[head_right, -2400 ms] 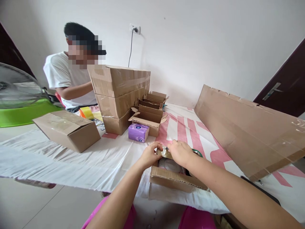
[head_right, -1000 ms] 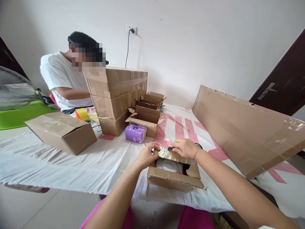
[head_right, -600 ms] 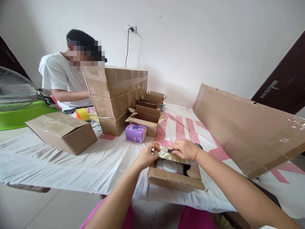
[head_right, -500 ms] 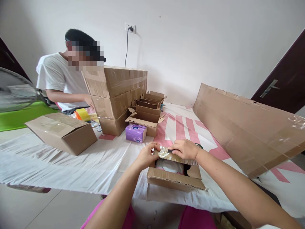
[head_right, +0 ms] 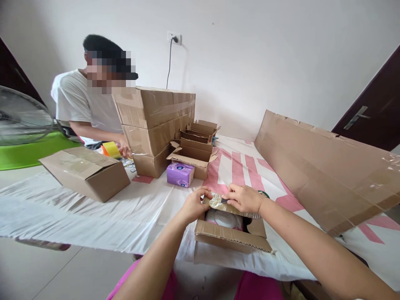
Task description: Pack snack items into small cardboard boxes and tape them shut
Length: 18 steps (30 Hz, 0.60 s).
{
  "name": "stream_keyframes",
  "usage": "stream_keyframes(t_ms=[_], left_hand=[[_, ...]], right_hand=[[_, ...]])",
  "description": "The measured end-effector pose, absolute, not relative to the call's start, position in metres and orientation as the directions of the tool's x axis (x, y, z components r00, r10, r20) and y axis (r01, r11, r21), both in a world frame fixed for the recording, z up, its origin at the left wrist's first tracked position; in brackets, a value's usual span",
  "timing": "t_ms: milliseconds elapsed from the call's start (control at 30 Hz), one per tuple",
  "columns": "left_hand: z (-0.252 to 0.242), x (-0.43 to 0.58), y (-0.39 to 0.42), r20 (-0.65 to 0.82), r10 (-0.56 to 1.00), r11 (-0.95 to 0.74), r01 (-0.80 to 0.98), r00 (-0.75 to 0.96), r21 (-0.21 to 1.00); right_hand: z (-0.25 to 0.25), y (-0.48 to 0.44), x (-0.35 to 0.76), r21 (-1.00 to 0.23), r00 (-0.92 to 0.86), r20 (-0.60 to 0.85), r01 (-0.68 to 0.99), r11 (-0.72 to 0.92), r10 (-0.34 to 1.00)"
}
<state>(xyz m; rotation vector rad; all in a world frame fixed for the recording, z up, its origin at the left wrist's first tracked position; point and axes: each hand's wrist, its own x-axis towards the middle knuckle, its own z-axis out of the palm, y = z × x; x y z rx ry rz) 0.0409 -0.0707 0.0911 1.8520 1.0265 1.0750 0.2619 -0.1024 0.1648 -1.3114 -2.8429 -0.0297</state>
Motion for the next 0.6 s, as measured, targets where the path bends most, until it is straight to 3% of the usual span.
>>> stream_keyframes(t_ms=[200, 367, 600], left_hand=[[0.092, 0.041, -0.069, 0.324, 0.886, -0.42, 0.278, 0.333, 0.864], [0.092, 0.04, -0.068, 0.315, 0.878, -0.427, 0.291, 0.36, 0.856], [0.087, 0.041, -0.067, 0.331, 0.881, -0.427, 0.267, 0.339, 0.864]], right_hand=[[0.166, -0.118, 0.249, 0.042, -0.699, -0.032, 0.713, 0.699, 0.715], [0.178, -0.117, 0.262, 0.144, -0.595, 0.118, 0.802, 0.579, 0.795], [0.161, -0.11, 0.262, 0.228, -0.569, 0.097, 0.811, 0.539, 0.816]])
